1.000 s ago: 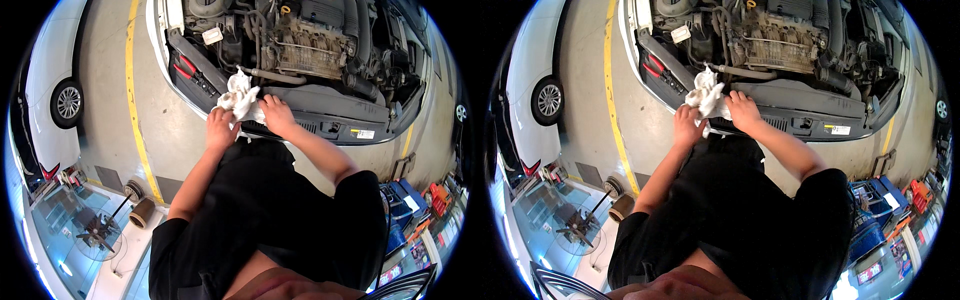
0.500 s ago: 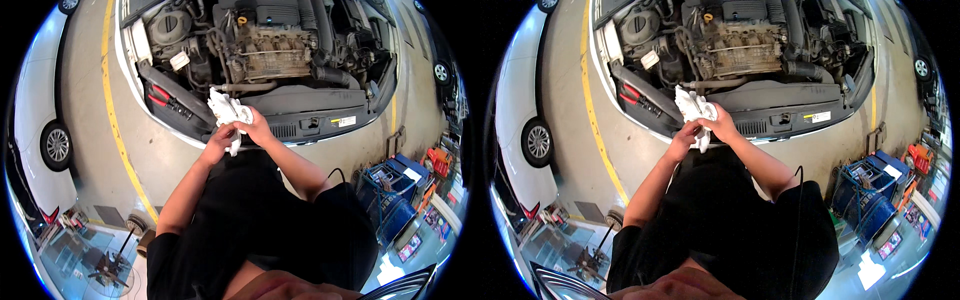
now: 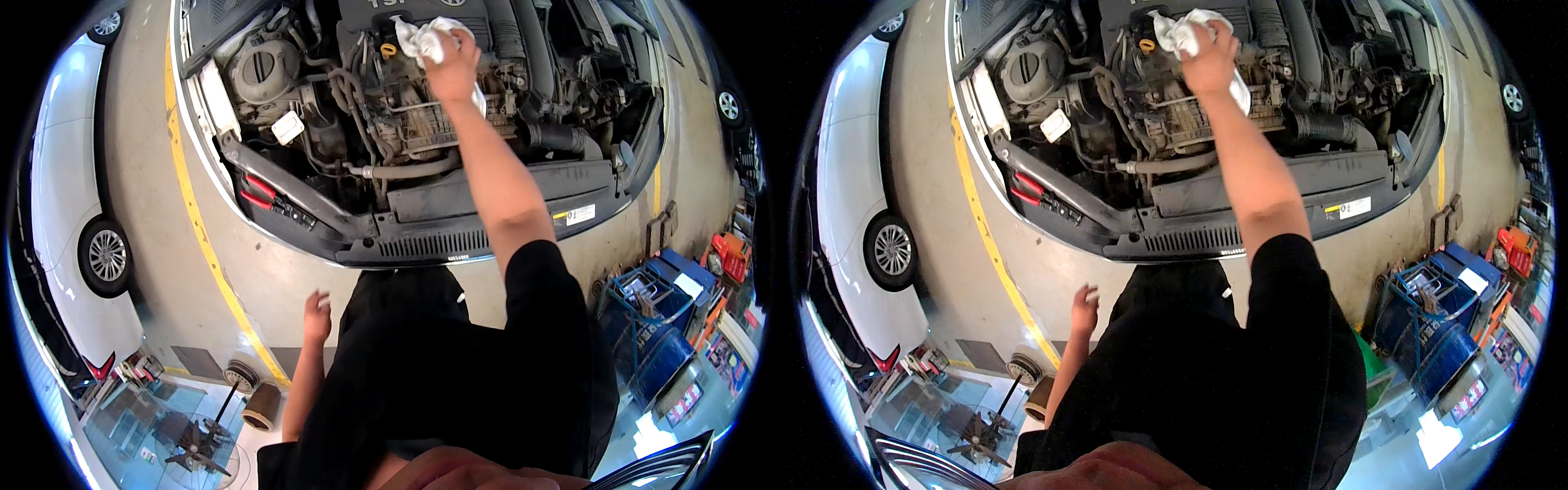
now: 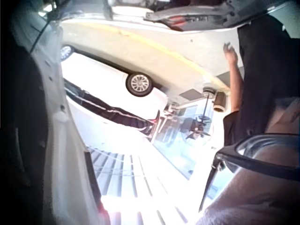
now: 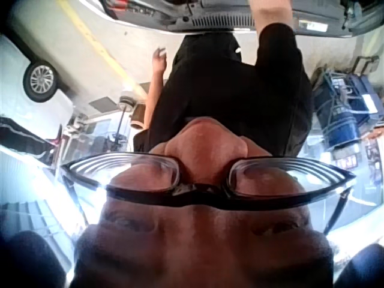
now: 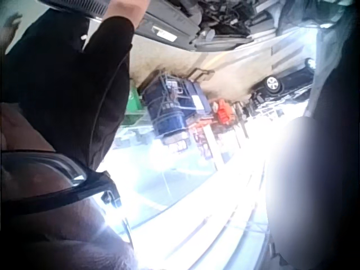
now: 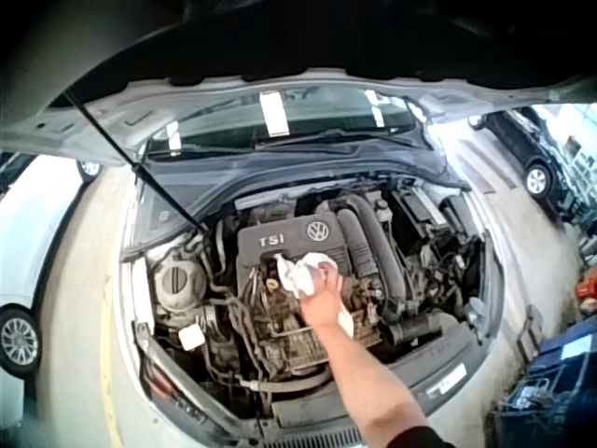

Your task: The person pours engine oil from a blue bottle into the engine of a white car with the hood open. After pouring, they wipe the engine area with a white cloth and then enter the vehicle.

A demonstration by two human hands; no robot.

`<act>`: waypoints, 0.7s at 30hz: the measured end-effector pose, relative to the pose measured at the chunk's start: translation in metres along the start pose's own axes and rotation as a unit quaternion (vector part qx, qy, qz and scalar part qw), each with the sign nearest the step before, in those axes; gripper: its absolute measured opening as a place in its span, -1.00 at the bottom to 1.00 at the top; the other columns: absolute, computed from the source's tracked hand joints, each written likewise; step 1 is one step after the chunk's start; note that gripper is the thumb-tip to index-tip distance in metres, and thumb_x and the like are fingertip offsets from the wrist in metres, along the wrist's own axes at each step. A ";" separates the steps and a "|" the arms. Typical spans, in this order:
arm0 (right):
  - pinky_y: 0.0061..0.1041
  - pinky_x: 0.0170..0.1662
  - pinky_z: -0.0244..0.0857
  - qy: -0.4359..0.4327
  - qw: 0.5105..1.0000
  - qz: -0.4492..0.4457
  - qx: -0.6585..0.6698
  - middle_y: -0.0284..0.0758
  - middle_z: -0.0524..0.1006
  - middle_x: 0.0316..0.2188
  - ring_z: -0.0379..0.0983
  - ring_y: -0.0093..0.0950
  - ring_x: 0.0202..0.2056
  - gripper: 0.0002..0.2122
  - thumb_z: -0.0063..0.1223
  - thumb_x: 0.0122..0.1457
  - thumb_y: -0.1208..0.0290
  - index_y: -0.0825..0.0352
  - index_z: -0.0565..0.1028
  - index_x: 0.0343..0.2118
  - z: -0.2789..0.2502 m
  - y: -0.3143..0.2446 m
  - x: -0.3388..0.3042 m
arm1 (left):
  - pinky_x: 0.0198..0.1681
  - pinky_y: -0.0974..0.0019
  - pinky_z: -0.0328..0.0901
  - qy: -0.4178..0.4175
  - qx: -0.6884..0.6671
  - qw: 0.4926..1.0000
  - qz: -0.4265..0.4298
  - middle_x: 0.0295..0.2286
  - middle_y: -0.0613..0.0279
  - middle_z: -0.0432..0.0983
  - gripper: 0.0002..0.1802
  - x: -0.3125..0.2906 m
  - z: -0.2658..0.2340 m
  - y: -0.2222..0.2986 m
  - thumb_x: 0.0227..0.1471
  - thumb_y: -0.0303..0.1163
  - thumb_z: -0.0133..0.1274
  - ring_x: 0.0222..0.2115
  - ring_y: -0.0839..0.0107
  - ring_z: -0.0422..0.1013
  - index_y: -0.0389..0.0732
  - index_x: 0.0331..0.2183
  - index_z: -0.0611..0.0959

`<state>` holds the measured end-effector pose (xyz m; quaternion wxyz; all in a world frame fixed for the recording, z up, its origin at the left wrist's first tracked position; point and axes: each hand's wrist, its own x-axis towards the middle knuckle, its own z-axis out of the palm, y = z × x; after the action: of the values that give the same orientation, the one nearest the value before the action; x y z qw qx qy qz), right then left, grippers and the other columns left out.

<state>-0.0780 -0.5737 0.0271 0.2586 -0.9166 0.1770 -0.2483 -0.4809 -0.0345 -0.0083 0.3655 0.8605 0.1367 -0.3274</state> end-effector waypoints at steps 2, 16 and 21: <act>-0.13 0.15 0.52 -0.014 0.996 -0.083 -0.013 -0.26 0.38 0.24 0.35 -0.13 0.21 -0.41 0.41 -0.02 0.58 -0.05 0.63 0.13 0.027 0.002 -0.016 | 0.41 -0.01 0.23 -0.007 0.150 0.988 -0.042 0.26 -0.26 0.40 -0.53 -0.022 -0.004 -0.063 0.17 -0.43 0.05 0.35 -0.14 0.24 -0.21 0.11 0.67; -0.16 0.19 0.46 -0.094 0.992 -0.088 -0.009 -0.26 0.40 0.16 0.37 -0.13 0.21 -0.48 0.26 -0.02 0.70 0.04 0.67 0.02 0.029 0.017 -0.024 | 0.01 0.01 0.59 -0.037 0.157 0.977 -0.138 0.27 -0.15 0.40 -0.57 -0.106 -0.018 -0.145 0.12 -0.43 0.14 0.25 -0.04 0.42 -0.14 0.05 0.74; -0.12 0.11 0.52 -0.005 0.999 0.018 -0.026 -0.12 0.42 0.16 0.42 -0.13 0.17 -0.51 0.25 0.04 0.67 0.06 0.65 0.04 0.014 0.054 -0.026 | -0.03 0.13 0.65 0.005 -0.083 0.964 -0.252 0.37 -0.08 0.23 -0.56 -0.091 -0.007 -0.123 0.12 -0.45 0.18 0.26 0.00 0.39 -0.09 0.07 0.73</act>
<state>-0.1020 -0.6001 -0.0234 0.2399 -0.9208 0.1984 -0.2347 -0.6038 0.0563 -0.0103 0.3403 0.7666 0.3781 -0.3919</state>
